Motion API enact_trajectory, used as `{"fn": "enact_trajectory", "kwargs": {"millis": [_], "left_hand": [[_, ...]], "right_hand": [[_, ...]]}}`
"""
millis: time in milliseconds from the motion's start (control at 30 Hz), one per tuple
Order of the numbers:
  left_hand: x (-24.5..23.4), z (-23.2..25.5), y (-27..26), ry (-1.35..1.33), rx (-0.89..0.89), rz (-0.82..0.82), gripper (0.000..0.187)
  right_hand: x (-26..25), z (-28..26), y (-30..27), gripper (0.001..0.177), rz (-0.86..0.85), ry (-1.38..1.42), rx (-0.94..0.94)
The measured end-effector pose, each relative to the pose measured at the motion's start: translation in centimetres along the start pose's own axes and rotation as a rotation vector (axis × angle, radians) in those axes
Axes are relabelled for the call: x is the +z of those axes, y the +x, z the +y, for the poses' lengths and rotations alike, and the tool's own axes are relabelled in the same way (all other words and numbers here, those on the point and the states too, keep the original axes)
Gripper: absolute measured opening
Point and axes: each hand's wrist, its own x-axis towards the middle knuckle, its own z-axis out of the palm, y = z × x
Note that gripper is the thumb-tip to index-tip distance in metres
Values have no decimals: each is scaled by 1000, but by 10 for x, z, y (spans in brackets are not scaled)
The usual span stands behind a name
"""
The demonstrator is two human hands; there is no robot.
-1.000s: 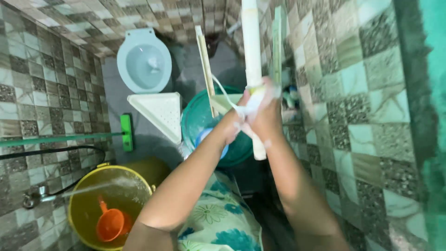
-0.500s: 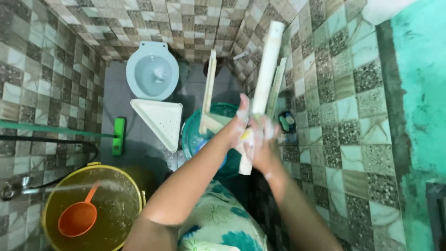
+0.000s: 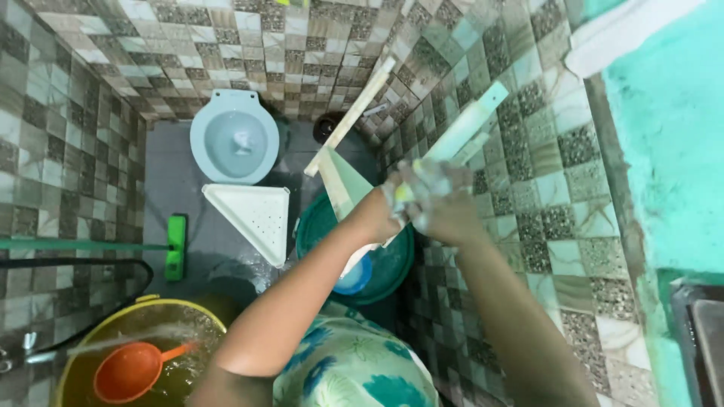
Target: Scrubbing and rinsing plastic bathroom shelves and a stool with soap and water.
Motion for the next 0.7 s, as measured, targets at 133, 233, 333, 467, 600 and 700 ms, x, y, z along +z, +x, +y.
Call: {"fn": "enact_trajectory", "kwargs": {"millis": [133,233,333,467,600,700], "left_hand": [[-14,-8,-7,-72,127,-38,57],[-24,-16,-7,-141,105,-67,51],[-8,-64,-11,140,382,-1,48],[-61,-11,-29,51,289,-51,62],[-82,-7,-22,101,48,-240,60],[-80,-32,-14,192,-64,-366,54]], "right_hand": [[22,4,13,57,-77,-450,-269],[19,-20,30,47,-33,-318,-366],[11,-41,40,36,-3,-150,-469],[-16,-29,82,17,78,-304,-237],[11,-34,68,18,103,-146,5],[16,-65,65,36,42,7,-436]]}}
